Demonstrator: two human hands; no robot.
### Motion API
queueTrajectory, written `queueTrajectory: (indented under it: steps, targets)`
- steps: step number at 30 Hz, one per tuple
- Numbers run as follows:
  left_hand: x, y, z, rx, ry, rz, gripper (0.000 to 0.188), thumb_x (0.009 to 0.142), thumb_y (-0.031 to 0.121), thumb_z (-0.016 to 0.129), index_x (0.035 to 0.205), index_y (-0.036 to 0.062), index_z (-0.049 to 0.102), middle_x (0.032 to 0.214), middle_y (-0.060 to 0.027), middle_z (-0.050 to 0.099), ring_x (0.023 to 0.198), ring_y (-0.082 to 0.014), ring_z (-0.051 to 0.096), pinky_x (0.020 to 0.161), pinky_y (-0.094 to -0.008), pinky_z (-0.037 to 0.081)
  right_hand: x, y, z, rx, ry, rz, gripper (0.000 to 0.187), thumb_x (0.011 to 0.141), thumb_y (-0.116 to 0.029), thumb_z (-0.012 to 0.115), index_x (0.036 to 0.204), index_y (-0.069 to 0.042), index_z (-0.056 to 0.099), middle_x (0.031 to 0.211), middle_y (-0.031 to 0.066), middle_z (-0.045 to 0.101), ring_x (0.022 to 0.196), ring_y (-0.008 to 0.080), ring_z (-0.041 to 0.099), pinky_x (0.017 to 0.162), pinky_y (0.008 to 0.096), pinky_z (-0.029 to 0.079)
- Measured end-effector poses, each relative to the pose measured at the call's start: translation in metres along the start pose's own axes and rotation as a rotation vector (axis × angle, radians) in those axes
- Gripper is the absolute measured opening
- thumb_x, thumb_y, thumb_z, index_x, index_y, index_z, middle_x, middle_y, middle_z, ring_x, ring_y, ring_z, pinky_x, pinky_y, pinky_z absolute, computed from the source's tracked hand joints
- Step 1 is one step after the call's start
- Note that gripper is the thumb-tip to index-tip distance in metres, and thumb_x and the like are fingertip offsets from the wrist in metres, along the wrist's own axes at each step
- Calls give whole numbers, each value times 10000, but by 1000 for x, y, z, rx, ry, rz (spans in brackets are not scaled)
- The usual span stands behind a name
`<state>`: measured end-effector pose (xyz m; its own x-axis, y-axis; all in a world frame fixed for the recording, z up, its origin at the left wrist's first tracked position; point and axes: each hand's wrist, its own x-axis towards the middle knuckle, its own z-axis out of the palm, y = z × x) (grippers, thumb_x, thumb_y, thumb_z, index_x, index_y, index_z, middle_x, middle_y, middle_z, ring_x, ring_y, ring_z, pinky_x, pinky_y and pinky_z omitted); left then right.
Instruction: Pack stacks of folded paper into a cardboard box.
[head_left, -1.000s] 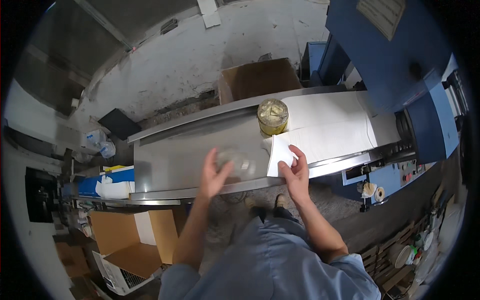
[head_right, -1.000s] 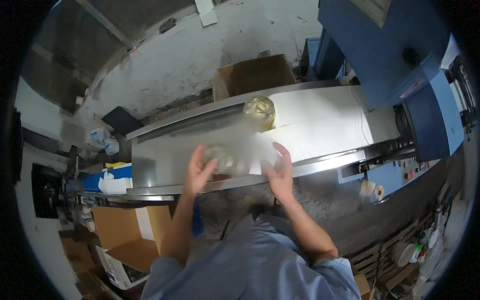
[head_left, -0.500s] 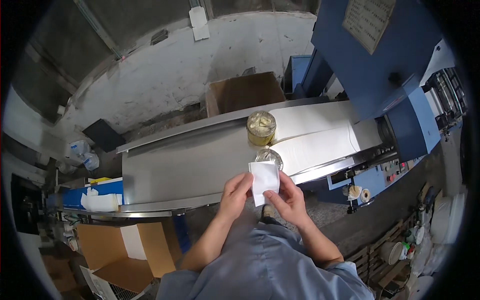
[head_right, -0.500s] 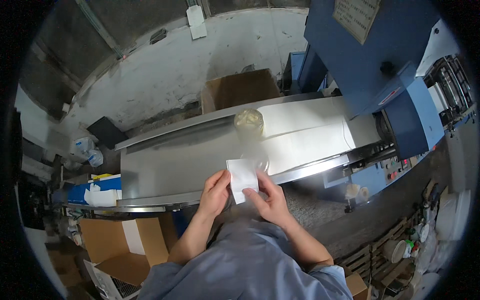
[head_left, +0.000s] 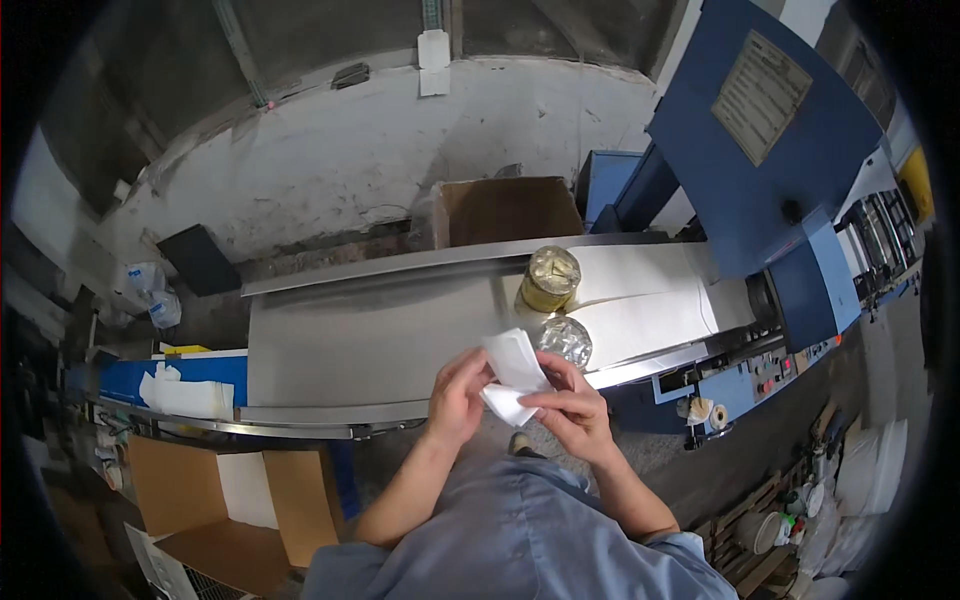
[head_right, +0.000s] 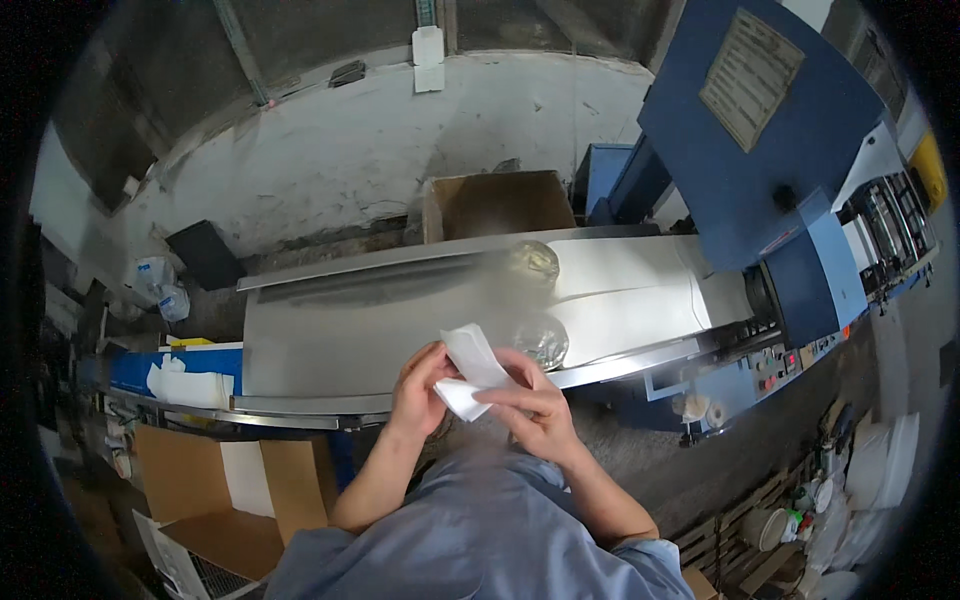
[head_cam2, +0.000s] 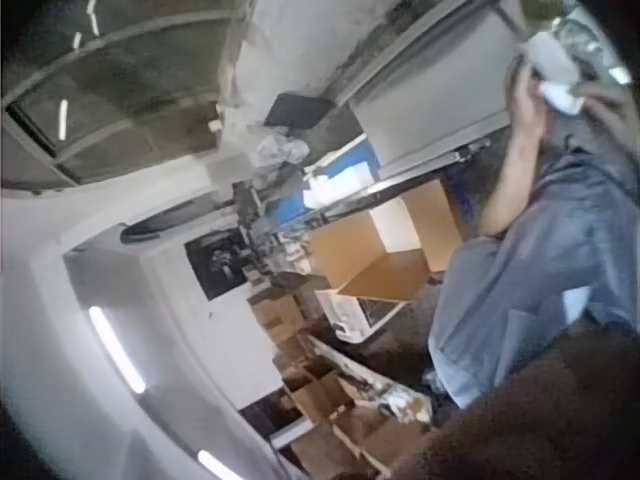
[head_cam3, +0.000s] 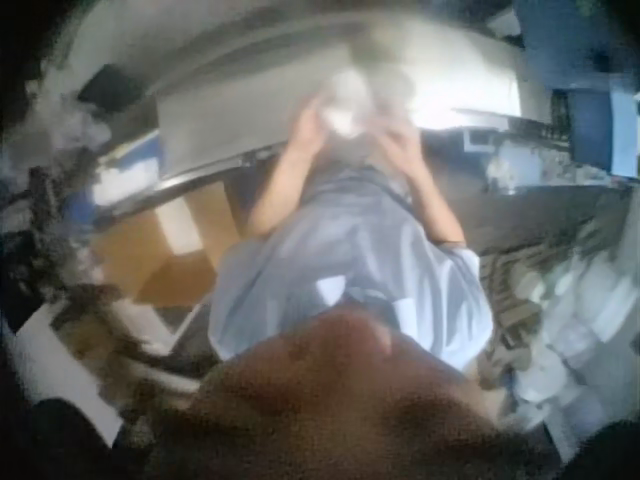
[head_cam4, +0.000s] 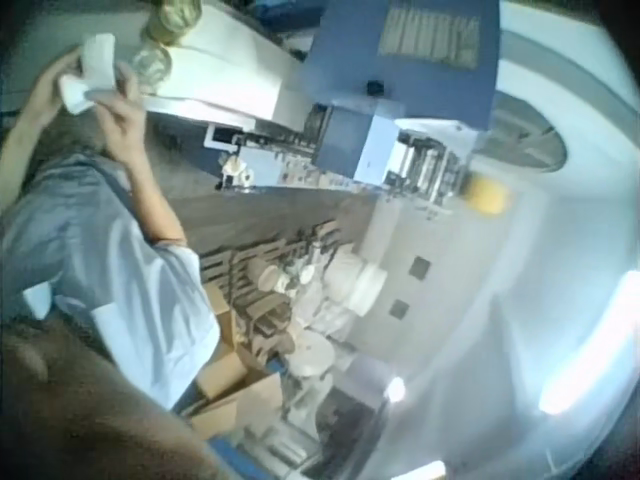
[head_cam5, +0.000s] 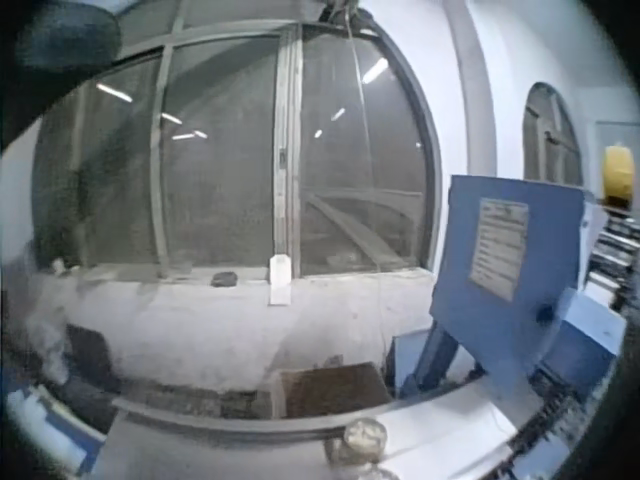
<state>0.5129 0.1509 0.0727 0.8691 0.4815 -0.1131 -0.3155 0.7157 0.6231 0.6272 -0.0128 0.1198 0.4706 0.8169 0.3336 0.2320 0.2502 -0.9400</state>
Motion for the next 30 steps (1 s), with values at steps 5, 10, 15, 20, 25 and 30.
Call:
queueTrajectory:
  steps: [5,10,15,20,25,30]
  targets:
    - [2,42,-3,-124,236,120,220,1014,233,535,1129,50,576,1154,-131,642,1078,-259,634,953,-456,509,7,-6,20,-151,-155,-74,188,822,-19,723,1003,-43,767,1515,262,362,1425,369,360,1143,454,300]
    - [4,73,-19,-110,168,173,245,1045,273,469,1174,97,579,1178,-77,641,1097,-200,615,935,-410,510,6,-7,40,-162,-152,0,176,842,4,684,1004,-24,747,1495,266,396,1390,364,420,1113,446,351]
    - [12,81,8,-136,178,255,202,1045,253,481,1116,86,571,1075,-47,637,1014,-157,613,886,-345,498,10,-13,40,-82,-134,256,247,869,-53,647,1107,-39,713,1378,231,543,1147,272,618,932,348,488]
    - [15,69,21,191,80,327,189,1044,242,512,1004,66,568,892,40,562,814,-53,519,733,-222,422,38,-15,39,-192,25,-34,214,865,-51,668,1069,12,671,1253,192,619,1019,239,648,869,317,507]
    - [18,62,41,513,21,367,208,1042,222,519,949,46,582,821,50,544,784,-44,484,706,-212,395,52,-29,25,243,223,123,118,940,-21,635,1046,30,648,1033,50,643,902,84,605,786,230,501]
    - [25,53,58,619,-33,347,185,1036,178,527,1023,9,599,894,27,595,829,-45,510,750,-209,422,54,-30,9,148,235,136,98,905,-19,680,991,26,670,888,50,672,774,99,620,697,237,498]
